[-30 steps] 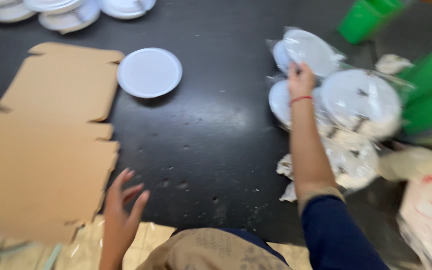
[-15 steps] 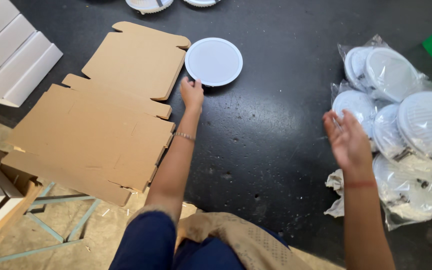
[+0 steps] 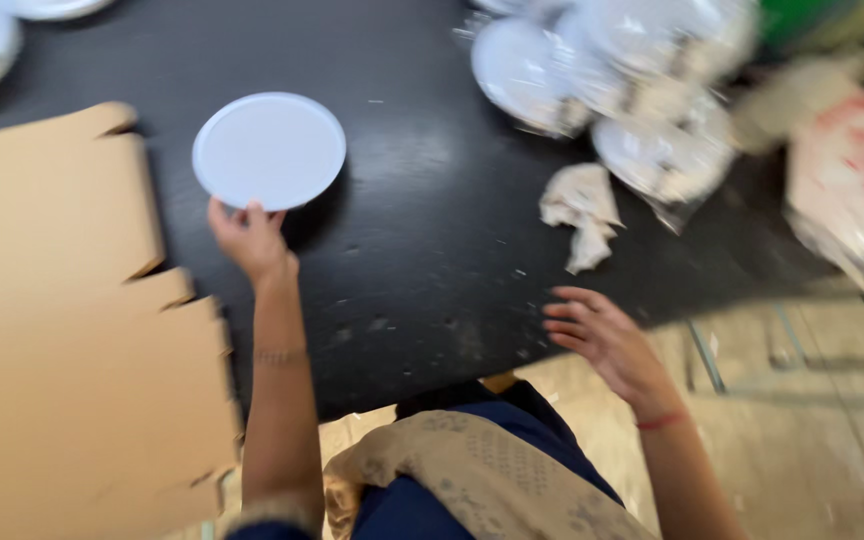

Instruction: The person places round LED panel light fixtures into clear plastic bags one at a time, pulls the plastic over each unit, and sets the bagged fixtures on the workbench. They occasionally wipe a fixture with a cloth and reach for a bottle before continuing to bag the remaining units.

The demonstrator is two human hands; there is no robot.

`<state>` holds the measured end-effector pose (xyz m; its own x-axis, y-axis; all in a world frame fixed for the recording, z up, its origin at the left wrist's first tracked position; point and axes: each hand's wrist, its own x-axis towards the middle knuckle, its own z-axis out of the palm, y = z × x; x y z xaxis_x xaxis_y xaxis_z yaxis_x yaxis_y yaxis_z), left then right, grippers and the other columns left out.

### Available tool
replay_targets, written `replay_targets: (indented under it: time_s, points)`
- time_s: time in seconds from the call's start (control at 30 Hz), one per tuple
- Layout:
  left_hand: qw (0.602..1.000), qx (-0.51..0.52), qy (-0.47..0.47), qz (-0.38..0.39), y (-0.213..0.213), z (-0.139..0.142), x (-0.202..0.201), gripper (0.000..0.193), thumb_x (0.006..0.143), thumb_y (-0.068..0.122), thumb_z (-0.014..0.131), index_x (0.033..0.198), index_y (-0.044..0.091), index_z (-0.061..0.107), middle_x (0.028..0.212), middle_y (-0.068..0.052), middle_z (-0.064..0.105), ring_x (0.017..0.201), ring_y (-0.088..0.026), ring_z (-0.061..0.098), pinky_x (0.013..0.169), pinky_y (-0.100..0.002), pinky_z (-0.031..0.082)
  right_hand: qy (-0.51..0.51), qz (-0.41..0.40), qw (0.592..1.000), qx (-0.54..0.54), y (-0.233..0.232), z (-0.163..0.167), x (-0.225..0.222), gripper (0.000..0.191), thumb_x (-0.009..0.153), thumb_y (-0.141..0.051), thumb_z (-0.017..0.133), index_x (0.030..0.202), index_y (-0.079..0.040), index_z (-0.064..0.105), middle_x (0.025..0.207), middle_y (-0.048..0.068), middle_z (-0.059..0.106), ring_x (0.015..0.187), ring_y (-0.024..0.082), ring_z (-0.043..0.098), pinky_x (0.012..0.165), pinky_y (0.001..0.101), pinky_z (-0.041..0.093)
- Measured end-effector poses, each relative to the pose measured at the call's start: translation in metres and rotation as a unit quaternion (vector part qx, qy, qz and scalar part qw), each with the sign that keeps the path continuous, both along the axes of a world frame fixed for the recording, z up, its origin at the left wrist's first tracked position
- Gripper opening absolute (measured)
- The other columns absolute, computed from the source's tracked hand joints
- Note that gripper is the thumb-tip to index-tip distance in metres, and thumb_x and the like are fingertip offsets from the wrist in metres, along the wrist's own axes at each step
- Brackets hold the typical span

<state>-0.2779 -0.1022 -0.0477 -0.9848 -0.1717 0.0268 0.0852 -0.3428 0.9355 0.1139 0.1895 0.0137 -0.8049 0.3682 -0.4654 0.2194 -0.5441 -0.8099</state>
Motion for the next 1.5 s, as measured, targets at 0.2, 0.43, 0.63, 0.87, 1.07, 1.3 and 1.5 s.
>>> replay_targets:
  time_s: [0.2,0.43,0.63,0.87,1.07,1.3,1.5]
  points:
    - [0.994,0.037,-0.058,-0.085,0.052,0.026,0.153,0.054,0.105,-0.001,0.053,0.15,0.005,0.024,0.135,-0.018,0.051,0.112,-0.023,0.063,0.093,-0.037,0.063,-0.012,0.054,0.998,-0.004,-0.007,0.007,0.021,0.036,0.1,-0.021,0.059,0.131,-0.003,0.058,0.115,0.011,0.069,0.103,0.019,0.068,0.091,0.0333,0.058]
    - [0.989,0.08,-0.094,-0.081,0.11,0.019,0.267,0.049,0.106,-0.002,0.056,0.143,0.003,0.023,0.135,-0.017,0.05,0.118,-0.025,0.062,0.1,-0.039,0.062,0.035,-0.017,0.997,0.061,0.093,-0.012,0.095,0.029,0.104,-0.019,0.056,0.126,-0.001,0.061,0.113,0.009,0.069,0.102,0.017,0.069,0.091,0.0318,0.058]
    - [0.958,0.168,-0.179,-0.151,0.171,0.015,0.337,0.039,0.107,0.001,0.058,0.138,0.001,0.035,0.126,-0.016,0.053,0.115,-0.027,0.065,0.105,-0.038,0.056,-0.142,-0.243,0.813,0.51,0.229,-0.031,0.172,0.026,0.105,-0.009,0.056,0.128,-0.004,0.065,0.111,0.012,0.072,0.095,0.024,0.069,0.085,0.0353,0.057]
    - [0.924,0.069,-0.19,-0.326,0.316,0.048,0.435,0.038,0.099,0.005,0.058,0.135,0.006,0.049,0.121,-0.009,0.058,0.1,-0.019,0.064,0.092,-0.035,0.054,-0.157,-0.252,0.604,0.74,0.366,-0.05,0.209,0.047,0.093,0.005,0.056,0.14,0.001,0.052,0.133,0.028,0.06,0.115,0.048,0.059,0.093,0.0502,0.052]
    - [0.887,-0.026,-0.108,-0.447,0.386,0.09,0.481,0.034,0.098,0.006,0.061,0.131,0.004,0.052,0.116,-0.009,0.06,0.093,-0.017,0.063,0.085,-0.033,0.054,-0.182,-0.25,0.642,0.701,0.404,-0.038,0.205,0.026,0.095,-0.002,0.064,0.12,-0.003,0.066,0.11,0.022,0.068,0.102,0.043,0.065,0.085,0.0499,0.053]
    - [0.828,-0.19,0.154,-0.505,0.425,0.135,0.5,0.052,0.09,0.009,0.076,0.136,0.004,0.053,0.125,-0.012,0.063,0.111,-0.019,0.065,0.094,-0.03,0.054,0.008,-0.071,0.708,0.703,0.305,0.047,0.267,0.032,0.083,0.012,0.054,0.103,-0.008,0.069,0.102,0.012,0.069,0.093,0.033,0.069,0.081,0.0431,0.056]
    - [0.698,-0.249,0.369,-0.561,0.446,0.165,0.512,0.083,0.075,0.019,0.089,0.145,0.001,0.049,0.135,-0.016,0.062,0.125,-0.03,0.059,0.103,-0.04,0.046,0.079,0.041,0.767,0.636,0.278,0.126,0.284,0.037,0.076,0.012,0.061,0.103,-0.011,0.071,0.093,0.007,0.068,0.082,0.027,0.07,0.069,0.0351,0.056]
